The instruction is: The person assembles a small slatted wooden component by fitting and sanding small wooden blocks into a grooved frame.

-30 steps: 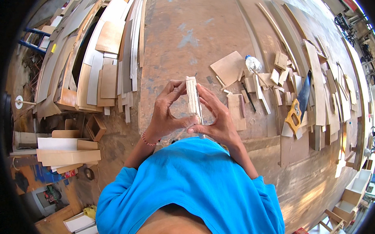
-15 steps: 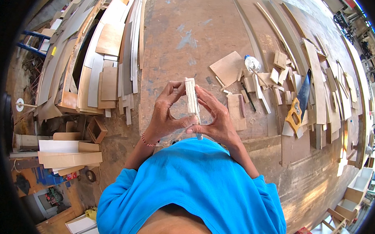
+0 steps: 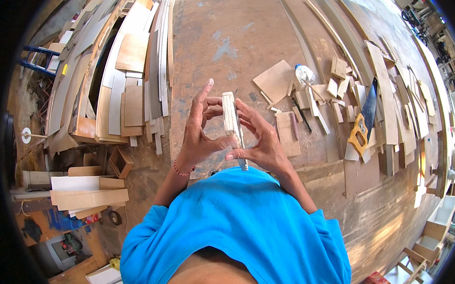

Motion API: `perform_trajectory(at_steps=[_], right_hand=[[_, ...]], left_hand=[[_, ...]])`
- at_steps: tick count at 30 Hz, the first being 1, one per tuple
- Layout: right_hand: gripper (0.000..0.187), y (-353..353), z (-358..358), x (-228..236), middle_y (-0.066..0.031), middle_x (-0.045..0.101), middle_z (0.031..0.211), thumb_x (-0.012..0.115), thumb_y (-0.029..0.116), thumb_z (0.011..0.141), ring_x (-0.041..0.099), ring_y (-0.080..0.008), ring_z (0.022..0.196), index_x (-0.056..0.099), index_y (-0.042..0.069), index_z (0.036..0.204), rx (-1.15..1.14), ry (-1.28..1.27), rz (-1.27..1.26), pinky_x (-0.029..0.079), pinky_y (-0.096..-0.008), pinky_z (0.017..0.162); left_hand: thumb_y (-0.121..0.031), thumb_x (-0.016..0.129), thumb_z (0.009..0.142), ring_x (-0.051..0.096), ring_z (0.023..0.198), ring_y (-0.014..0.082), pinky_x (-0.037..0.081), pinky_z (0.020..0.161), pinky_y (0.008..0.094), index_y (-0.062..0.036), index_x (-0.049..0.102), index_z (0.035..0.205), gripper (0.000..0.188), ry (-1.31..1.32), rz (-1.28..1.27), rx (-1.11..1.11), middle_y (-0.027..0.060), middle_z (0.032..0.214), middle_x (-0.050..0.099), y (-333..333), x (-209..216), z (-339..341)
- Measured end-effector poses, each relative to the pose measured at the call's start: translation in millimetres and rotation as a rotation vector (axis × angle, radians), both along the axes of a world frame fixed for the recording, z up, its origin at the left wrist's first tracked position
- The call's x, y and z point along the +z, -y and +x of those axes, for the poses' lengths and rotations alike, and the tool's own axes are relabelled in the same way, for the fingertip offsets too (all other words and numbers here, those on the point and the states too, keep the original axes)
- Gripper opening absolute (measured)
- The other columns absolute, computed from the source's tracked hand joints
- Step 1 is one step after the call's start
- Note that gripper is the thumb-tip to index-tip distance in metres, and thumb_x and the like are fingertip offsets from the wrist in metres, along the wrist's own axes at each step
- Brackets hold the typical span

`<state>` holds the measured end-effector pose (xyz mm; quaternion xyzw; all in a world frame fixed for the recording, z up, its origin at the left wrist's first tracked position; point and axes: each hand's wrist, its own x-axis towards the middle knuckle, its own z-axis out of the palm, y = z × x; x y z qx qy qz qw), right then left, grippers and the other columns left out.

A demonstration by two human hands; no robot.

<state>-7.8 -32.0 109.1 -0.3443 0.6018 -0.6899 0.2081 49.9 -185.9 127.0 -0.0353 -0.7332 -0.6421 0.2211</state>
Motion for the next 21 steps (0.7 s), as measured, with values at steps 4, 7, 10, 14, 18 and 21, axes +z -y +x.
perform_trajectory(at_steps=[4,7,10,14,18,21], right_hand=[[0.104,1.1,-0.8,2.6,-0.013,0.039,0.132,0.084,0.024,0.049,0.043,-0.024,0.118,0.029,0.003,0.134,-0.005,-0.018,-0.003,0.034,-0.0397,0.101],[0.104,1.3,-1.1,3.5,-0.0132,0.04,0.131,0.084,0.025,0.048,0.044,-0.0236,0.117,0.029,0.002,0.134,0.003,-0.039,0.009,0.034,-0.0388,0.101],[0.103,1.4,-0.8,3.9,-0.0133,0.041,0.131,0.084,0.026,0.049,0.044,-0.0233,0.116,0.03,0.002,0.134,0.002,-0.039,0.014,0.035,-0.0387,0.101],[0.102,1.0,-1.6,2.0,-0.0132,0.04,0.131,0.084,0.026,0.05,0.044,-0.0232,0.117,0.031,0.003,0.133,0.005,-0.035,0.014,0.035,-0.0385,0.101],[0.101,1.0,-1.3,2.0,-0.0137,0.04,0.13,0.083,0.025,0.05,0.043,-0.0231,0.118,0.031,0.002,0.133,0.014,-0.018,0.013,0.034,-0.0383,0.102],[0.101,1.5,-1.3,0.4,-0.0145,0.041,0.129,0.083,0.024,0.051,0.043,-0.0232,0.117,0.03,0.001,0.133,0.021,-0.004,-0.002,0.034,-0.0384,0.101]], left_hand=[[-0.027,0.08,0.057,0.059,0.095,0.0249,0.048,0.083,0.0344,0.0004,0.041,0.124,0.081,-0.026,-0.139,-0.038,0.0158,0.109,0.053,8.0,-0.6,-1.9],[-0.032,0.08,0.059,0.055,0.101,0.0221,0.045,0.089,0.0351,-0.0018,0.04,0.126,0.084,0.004,-0.199,-0.077,0.0147,0.119,0.047,12.4,-4.1,-1.7],[-0.032,0.08,0.059,0.056,0.1,0.0218,0.045,0.088,0.0347,-0.001,0.042,0.124,0.081,0.012,-0.176,-0.075,0.0146,0.118,0.048,12.0,-3.2,-1.7],[-0.024,0.079,0.056,0.06,0.093,0.0234,0.049,0.083,0.0333,0.0006,0.048,0.117,0.073,-0.033,-0.175,-0.023,0.0156,0.109,0.054,10.5,-2.9,-4.0],[-0.029,0.079,0.061,0.057,0.098,0.0214,0.047,0.086,0.0331,0.0004,0.044,0.122,0.077,0.002,-0.206,-0.059,0.0144,0.115,0.05,12.6,-5.0,-3.7],[-0.03,0.078,0.061,0.057,0.097,0.0215,0.047,0.086,0.033,0.0007,0.044,0.121,0.076,0.01,-0.218,-0.051,0.0144,0.115,0.051,12.5,-5.3,-3.0]])
